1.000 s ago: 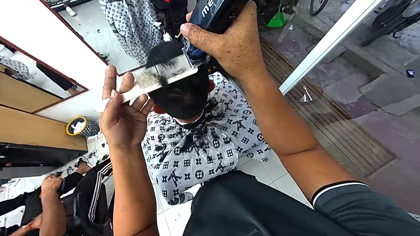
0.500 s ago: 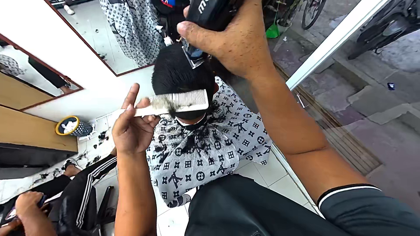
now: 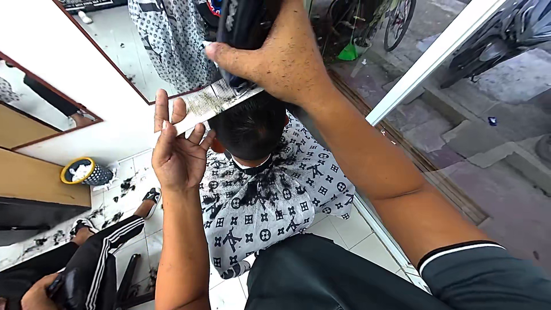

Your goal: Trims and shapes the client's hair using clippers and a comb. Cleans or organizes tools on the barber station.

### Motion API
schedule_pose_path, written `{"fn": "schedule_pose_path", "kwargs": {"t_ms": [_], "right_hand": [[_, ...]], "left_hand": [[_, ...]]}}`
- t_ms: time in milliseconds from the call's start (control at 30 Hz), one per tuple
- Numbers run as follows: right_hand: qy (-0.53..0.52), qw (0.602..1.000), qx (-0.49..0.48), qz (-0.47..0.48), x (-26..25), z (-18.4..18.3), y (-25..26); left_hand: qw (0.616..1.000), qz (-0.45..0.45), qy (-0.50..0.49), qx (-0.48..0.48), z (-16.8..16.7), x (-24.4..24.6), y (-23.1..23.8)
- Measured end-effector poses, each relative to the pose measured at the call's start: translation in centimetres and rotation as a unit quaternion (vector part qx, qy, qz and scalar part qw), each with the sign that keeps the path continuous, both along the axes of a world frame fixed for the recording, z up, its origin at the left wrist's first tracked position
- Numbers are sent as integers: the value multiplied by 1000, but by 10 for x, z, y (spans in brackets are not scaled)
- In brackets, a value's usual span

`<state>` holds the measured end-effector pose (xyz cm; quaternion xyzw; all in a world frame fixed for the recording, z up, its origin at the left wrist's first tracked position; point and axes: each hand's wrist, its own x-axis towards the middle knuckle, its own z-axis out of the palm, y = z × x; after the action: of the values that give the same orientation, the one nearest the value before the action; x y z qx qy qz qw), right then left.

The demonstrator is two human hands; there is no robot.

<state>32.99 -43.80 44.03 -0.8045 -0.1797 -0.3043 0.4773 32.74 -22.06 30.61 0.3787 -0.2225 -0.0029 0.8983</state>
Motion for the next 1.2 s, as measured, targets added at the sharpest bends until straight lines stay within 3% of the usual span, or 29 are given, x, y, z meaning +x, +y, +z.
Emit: {"fn": "schedule_pose_path", "kwargs": {"t_ms": [167,300,400,600,700,800,933,1000,1133,1200], "right_hand": [[10,997,-32,65,-10,7,19],[-98,988,53,106,-16,12,-21],[-147,979,84,111,-24,14,-58],[-150,969,139,137,-47,-7,-115],[-153,965,147,154,-54,-20,-139],[-139,960,169,172,-60,-33,-152],[-119,958,195,172,-72,-50,-169],[-101,960,192,178,-78,-60,-183],[-87,958,215,166,-77,-77,-202],[-79,955,231,171,-77,-83,-202]], "left_hand": [[998,60,-9,12,-4,-37,-8],[994,30,62,-82,-35,-86,-29],[983,-10,113,-146,-48,-93,-48],[924,228,157,-264,-45,-54,-7],[975,167,108,-103,-9,-84,-34],[977,151,148,25,18,-78,-52],[930,285,223,-58,36,-10,-34],[924,315,204,-68,47,-8,-31],[948,209,142,192,86,-55,-65],[943,182,143,240,96,-43,-73]]}}
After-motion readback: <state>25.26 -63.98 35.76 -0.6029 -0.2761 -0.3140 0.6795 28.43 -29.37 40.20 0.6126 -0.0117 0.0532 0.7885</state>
